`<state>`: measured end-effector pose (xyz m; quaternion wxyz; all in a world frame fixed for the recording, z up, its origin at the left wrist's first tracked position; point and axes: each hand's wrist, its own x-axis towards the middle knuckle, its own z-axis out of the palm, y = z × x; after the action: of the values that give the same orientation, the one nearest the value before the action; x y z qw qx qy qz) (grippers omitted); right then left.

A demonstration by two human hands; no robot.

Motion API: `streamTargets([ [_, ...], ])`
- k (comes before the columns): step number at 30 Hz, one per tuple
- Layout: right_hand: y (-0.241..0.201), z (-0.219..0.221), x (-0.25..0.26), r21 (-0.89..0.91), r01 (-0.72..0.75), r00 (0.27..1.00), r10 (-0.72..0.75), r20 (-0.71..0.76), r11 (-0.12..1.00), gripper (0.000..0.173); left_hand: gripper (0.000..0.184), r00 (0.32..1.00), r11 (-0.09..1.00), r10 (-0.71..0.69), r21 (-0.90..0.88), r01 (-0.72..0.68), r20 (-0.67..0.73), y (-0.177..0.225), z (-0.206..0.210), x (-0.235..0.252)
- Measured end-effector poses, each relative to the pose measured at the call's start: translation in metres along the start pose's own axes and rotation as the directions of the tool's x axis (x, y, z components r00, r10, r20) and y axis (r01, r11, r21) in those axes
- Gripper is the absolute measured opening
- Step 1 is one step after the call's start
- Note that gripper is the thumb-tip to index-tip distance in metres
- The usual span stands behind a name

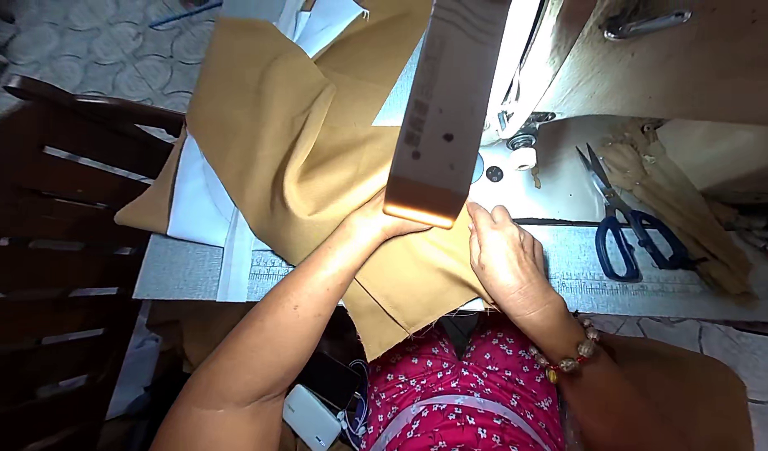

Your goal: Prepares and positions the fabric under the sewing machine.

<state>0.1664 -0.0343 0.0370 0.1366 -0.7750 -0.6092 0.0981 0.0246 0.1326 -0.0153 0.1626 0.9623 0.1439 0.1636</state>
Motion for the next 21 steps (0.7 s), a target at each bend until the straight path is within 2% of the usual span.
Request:
streamTargets([
  [8,-0.001,0.0,0.003,-0.018,0.019,1.0,-0.019,-0.002,1.0,0.03,0.047,0.998,1.0,-0.005,-0.009,0.006,0.067,-0.014,0.0,-0.003],
  [11,-0.001,0.001,0.005,-0.007,0.031,0.999,-0.031,-0.022,0.999,0.025,0.046,0.999,0.999,0.022,-0.039,-0.02,0.048,-0.016,-0.003,0.002],
  [16,0.003,0.0,0.007,0.032,0.066,0.998,-0.065,-0.025,0.997,0.032,0.062,0.999,0.997,0.034,-0.075,-0.034,-0.004,-0.021,-0.013,0.014],
  [18,0.003,0.0,0.007,0.034,0.068,0.998,-0.068,-0.012,0.997,0.034,0.064,0.999,0.997,-0.045,-0.054,0.047,0.023,-0.016,-0.024,0.015],
  [20,0.004,0.002,0.005,0.041,0.076,0.997,-0.075,-0.021,0.996,0.034,0.066,0.956,0.965,-0.263,0.034,0.26,0.134,-0.002,-0.039,0.013],
  [21,0.004,0.004,0.004,0.038,0.077,0.996,-0.075,-0.038,0.996,0.034,0.063,0.933,0.942,-0.335,0.082,0.326,0.134,0.007,-0.041,0.011],
])
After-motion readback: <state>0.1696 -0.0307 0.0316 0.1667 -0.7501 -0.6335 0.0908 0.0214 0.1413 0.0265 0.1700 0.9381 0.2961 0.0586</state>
